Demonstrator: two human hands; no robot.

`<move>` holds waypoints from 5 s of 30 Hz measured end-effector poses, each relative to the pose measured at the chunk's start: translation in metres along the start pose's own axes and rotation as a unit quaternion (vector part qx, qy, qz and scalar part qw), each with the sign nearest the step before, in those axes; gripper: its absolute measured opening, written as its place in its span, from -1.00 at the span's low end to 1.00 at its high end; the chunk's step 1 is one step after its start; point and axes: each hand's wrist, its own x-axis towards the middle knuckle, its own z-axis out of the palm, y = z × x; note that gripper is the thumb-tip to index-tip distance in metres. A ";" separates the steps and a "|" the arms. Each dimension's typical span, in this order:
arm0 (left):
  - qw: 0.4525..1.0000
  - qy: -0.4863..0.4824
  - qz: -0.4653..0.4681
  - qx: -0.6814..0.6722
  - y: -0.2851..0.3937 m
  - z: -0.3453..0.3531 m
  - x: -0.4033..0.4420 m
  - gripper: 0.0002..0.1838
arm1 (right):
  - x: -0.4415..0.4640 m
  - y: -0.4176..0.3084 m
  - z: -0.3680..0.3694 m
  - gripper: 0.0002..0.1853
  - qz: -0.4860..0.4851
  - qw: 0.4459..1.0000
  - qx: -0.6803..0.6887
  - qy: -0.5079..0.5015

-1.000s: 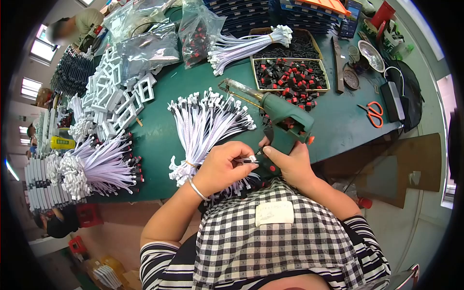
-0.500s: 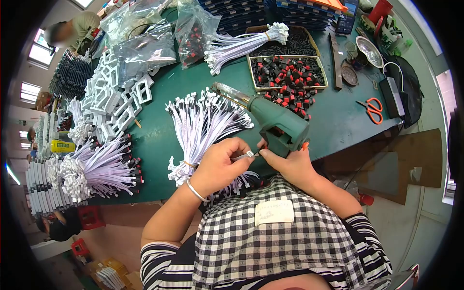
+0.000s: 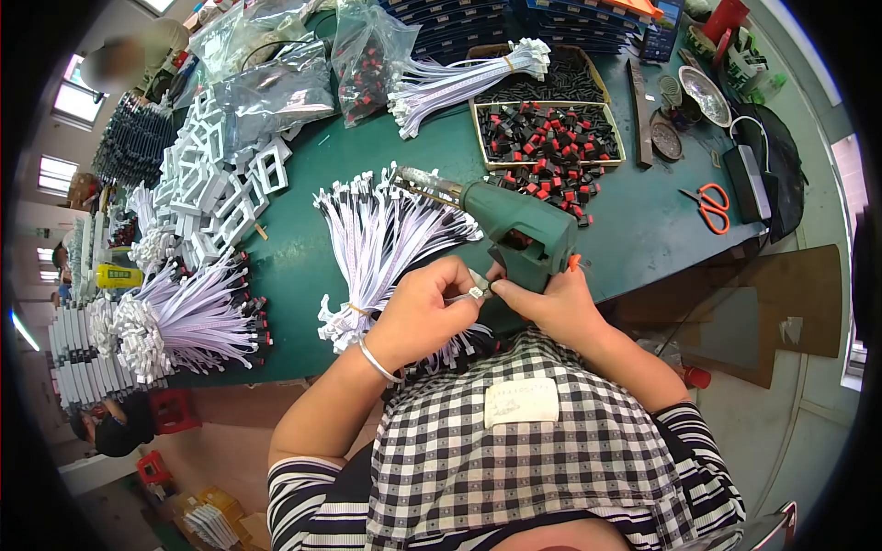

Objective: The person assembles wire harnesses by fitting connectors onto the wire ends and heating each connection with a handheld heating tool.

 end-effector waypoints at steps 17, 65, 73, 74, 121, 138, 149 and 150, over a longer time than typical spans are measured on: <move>0.977 0.077 -0.075 -0.185 0.003 0.002 0.016 -0.92 | -0.064 0.039 -0.056 -0.77 -0.123 0.983 -0.114 0.075; 0.997 0.009 0.016 -0.075 -0.001 -0.001 -0.001 -0.86 | -0.004 0.030 -0.008 -0.51 -0.250 0.933 -0.253 0.044; 0.983 0.025 0.027 -0.177 -0.005 0.001 -0.003 -0.73 | -0.013 0.008 0.006 -0.72 -0.018 0.998 0.021 0.048; 0.985 0.030 0.031 -0.168 -0.003 0.001 -0.003 -0.72 | -0.013 0.011 0.007 -0.73 -0.030 0.997 0.042 0.052; 0.989 0.044 0.061 -0.124 -0.006 0.009 0.000 -0.62 | -0.014 0.035 0.001 -0.66 -0.204 0.957 -0.198 0.062; 0.988 0.057 0.066 -0.131 -0.007 0.010 -0.002 -0.71 | -0.014 0.040 0.002 -0.67 -0.153 0.975 -0.154 0.046; 0.986 0.041 0.051 -0.154 -0.005 0.008 -0.001 -0.69 | -0.018 0.020 0.007 -0.80 0.024 0.994 0.082 0.064; 0.988 0.040 0.046 -0.143 -0.005 0.007 -0.001 -0.68 | -0.018 0.019 0.007 -0.80 0.041 0.993 0.091 0.061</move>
